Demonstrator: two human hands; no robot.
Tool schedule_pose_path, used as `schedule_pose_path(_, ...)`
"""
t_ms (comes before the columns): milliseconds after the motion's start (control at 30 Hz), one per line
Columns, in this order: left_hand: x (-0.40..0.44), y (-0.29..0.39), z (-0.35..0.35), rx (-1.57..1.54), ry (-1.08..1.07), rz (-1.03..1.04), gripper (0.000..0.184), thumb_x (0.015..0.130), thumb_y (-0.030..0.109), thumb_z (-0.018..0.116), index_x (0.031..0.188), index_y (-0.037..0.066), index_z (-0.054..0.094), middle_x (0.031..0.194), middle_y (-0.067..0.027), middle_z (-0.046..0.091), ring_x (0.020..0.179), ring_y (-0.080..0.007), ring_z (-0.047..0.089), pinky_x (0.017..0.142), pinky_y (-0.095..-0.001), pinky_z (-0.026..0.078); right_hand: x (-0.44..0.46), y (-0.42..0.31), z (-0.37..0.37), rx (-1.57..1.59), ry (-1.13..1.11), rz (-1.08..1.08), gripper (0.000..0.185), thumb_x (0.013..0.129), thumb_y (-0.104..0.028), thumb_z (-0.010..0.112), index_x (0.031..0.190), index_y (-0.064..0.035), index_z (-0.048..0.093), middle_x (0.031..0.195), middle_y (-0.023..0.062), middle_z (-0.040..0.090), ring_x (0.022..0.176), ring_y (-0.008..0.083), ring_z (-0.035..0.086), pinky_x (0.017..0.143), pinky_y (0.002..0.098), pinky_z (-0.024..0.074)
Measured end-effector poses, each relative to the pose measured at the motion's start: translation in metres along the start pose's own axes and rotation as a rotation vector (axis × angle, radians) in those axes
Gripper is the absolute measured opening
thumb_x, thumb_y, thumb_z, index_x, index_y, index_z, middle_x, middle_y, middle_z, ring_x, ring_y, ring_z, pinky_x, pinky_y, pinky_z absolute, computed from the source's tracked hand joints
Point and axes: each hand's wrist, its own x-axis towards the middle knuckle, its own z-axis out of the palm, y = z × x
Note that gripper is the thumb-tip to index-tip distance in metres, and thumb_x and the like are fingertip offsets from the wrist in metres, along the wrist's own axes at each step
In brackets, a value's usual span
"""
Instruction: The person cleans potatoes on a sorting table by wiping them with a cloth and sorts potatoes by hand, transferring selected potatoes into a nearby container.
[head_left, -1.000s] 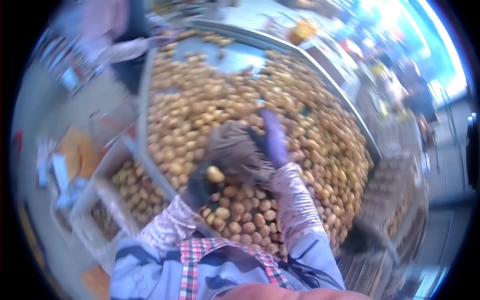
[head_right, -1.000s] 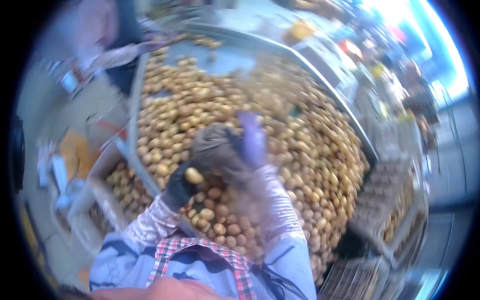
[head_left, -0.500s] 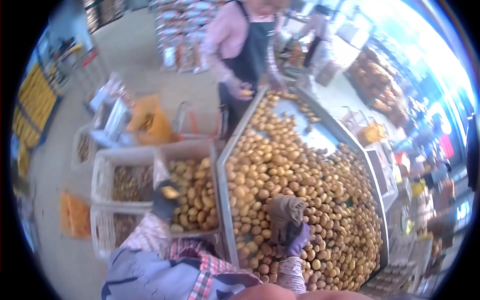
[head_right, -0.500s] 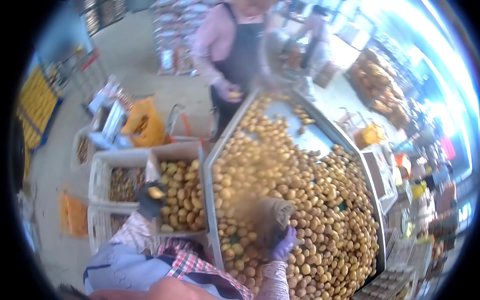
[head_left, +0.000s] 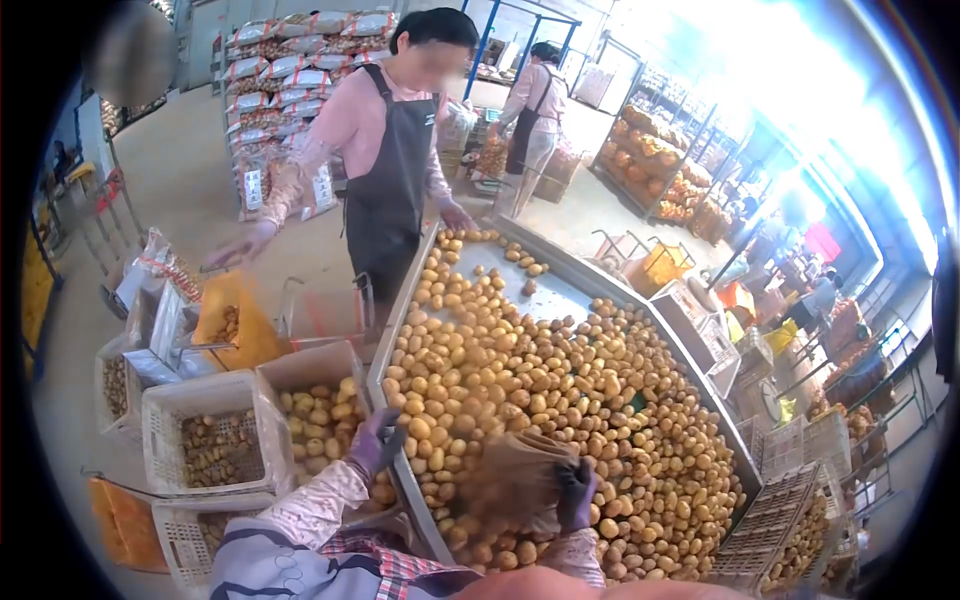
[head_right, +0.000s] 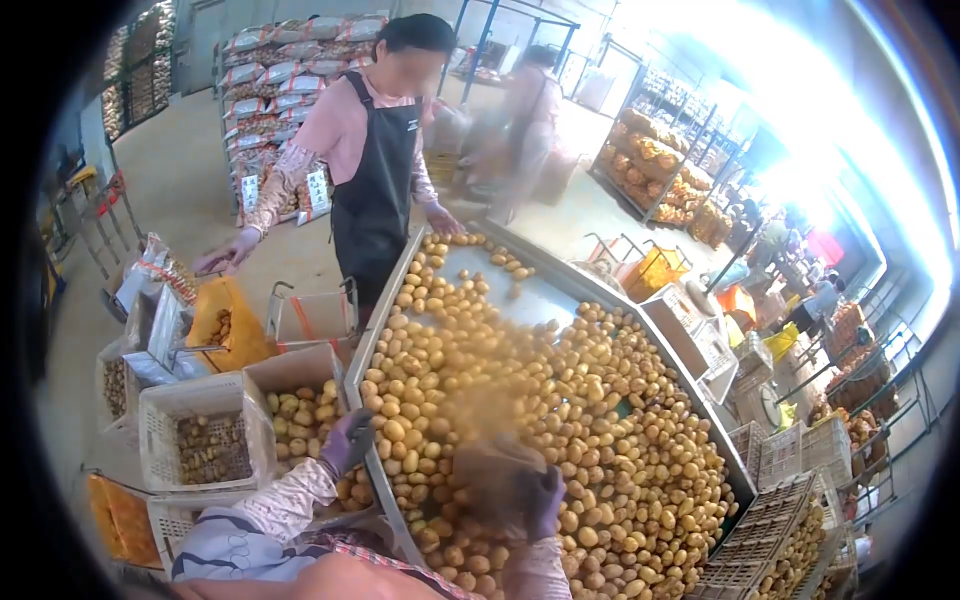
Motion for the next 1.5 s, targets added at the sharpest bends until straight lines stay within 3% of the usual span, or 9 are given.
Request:
schedule_pose_path(233, 0.031, 0.021, 0.010, 0.749, -0.199, 0.644, 0.035, 0.074, 0.023, 0.067, 0.103, 0.004, 0.062, 0.103, -0.0153, 0.060, 0.095, -0.0333, 0.058, 0.083, -0.0425, 0.046, 0.006, -0.163, -0.044, -0.348, 0.458, -0.391, 0.026, 0.099, -0.021, 0.052, 0.120, -0.0049, 0.053, 0.106, 0.0093, 0.061, 0.094, 0.0177, 0.058, 0.080, 0.0300, 0.0501)
schedule_pose_path(433, 0.034, -0.012, 0.010, 0.725, -0.239, 0.572, 0.024, 0.075, 0.018, 0.061, 0.095, 0.007, 0.069, 0.103, -0.0198, 0.062, 0.098, -0.0393, 0.055, 0.092, -0.0494, 0.041, 0.022, 0.084, -0.077, -1.634, 0.263, -0.199, 0.073, 0.080, -0.058, 0.060, 0.134, -0.0108, 0.044, 0.121, 0.0198, 0.053, 0.114, 0.0351, 0.050, 0.090, 0.0431, 0.0414)
schedule_pose_path(600, 0.034, -0.053, -0.005, 0.848, -0.326, 0.619, 0.029, 0.085, 0.019, 0.050, 0.103, 0.003, 0.067, 0.111, -0.0204, 0.060, 0.105, -0.0418, 0.053, 0.097, -0.0522, 0.038, 0.145, 0.089, -0.074, -1.824, 0.374, -0.141, 0.038, 0.094, -0.035, 0.048, 0.131, -0.0269, 0.052, 0.132, 0.0120, 0.047, 0.125, 0.0324, 0.042, 0.091, 0.0562, 0.0382)
schedule_pose_path(700, 0.044, -0.024, 0.013, 0.798, -0.376, 0.618, 0.029, 0.086, 0.016, 0.048, 0.103, 0.000, 0.065, 0.112, -0.0194, 0.060, 0.102, -0.0390, 0.055, 0.093, -0.0517, 0.039, 0.236, 0.046, -0.057, -1.639, 0.265, 0.203, 0.033, 0.092, -0.031, 0.047, 0.125, -0.0258, 0.054, 0.130, 0.0179, 0.046, 0.125, 0.0382, 0.039, 0.087, 0.0662, 0.0310)
schedule_pose_path(867, 0.043, -0.045, 0.003, 0.732, -0.364, 0.629, 0.031, 0.086, 0.018, 0.045, 0.101, 0.001, 0.066, 0.111, -0.0194, 0.061, 0.103, -0.0389, 0.055, 0.095, -0.0513, 0.038, 0.276, 0.061, -0.020, -1.592, 0.423, -0.074, 0.022, 0.089, -0.026, 0.049, 0.108, -0.0218, 0.060, 0.111, 0.0095, 0.057, 0.110, 0.0312, 0.051, 0.086, 0.0556, 0.0357)
schedule_pose_path(1067, 0.039, 0.001, 0.026, 0.766, -0.356, 0.653, 0.023, 0.079, 0.014, 0.057, 0.097, 0.003, 0.065, 0.100, -0.0187, 0.063, 0.097, -0.0376, 0.058, 0.086, -0.0489, 0.044, 0.144, 0.059, 0.034, -1.279, 0.030, -0.387, 0.023, 0.080, -0.017, 0.057, 0.102, -0.0175, 0.061, 0.103, 0.0060, 0.059, 0.108, 0.0234, 0.053, 0.095, 0.0469, 0.0338)
schedule_pose_path(1233, 0.037, -0.009, 0.020, 0.700, -0.322, 0.730, 0.020, 0.078, 0.008, 0.056, 0.094, 0.001, 0.066, 0.098, -0.0178, 0.064, 0.093, -0.0366, 0.060, 0.085, -0.0460, 0.046, 0.028, -0.012, -0.006, -0.397, -0.165, 0.063, 0.028, 0.087, -0.017, 0.064, 0.112, -0.0072, 0.060, 0.098, 0.0070, 0.063, 0.088, 0.0184, 0.061, 0.074, 0.0334, 0.0498)
schedule_pose_path(1367, 0.046, -0.036, 0.017, 0.595, -0.340, 0.573, 0.022, 0.077, 0.008, 0.058, 0.095, 0.000, 0.066, 0.096, -0.0181, 0.065, 0.091, -0.0358, 0.061, 0.083, -0.0435, 0.048, 0.020, 0.059, -0.140, 0.052, 0.280, 0.000, 0.017, 0.090, -0.009, 0.055, 0.099, -0.0003, 0.066, 0.091, 0.0021, 0.065, 0.080, 0.0113, 0.060, 0.073, 0.0265, 0.0513)
schedule_pose_path(1500, 0.041, -0.016, 0.032, 0.544, -0.268, 0.482, 0.016, 0.081, 0.007, 0.058, 0.092, -0.002, 0.065, 0.089, -0.0181, 0.066, 0.085, -0.0371, 0.062, 0.080, -0.0442, 0.049, 0.009, -0.104, -0.214, -0.011, 0.548, -0.114, 0.027, 0.097, -0.013, 0.042, 0.092, -0.0035, 0.066, 0.086, 0.0037, 0.064, 0.081, 0.0129, 0.059, 0.076, 0.0257, 0.0496)
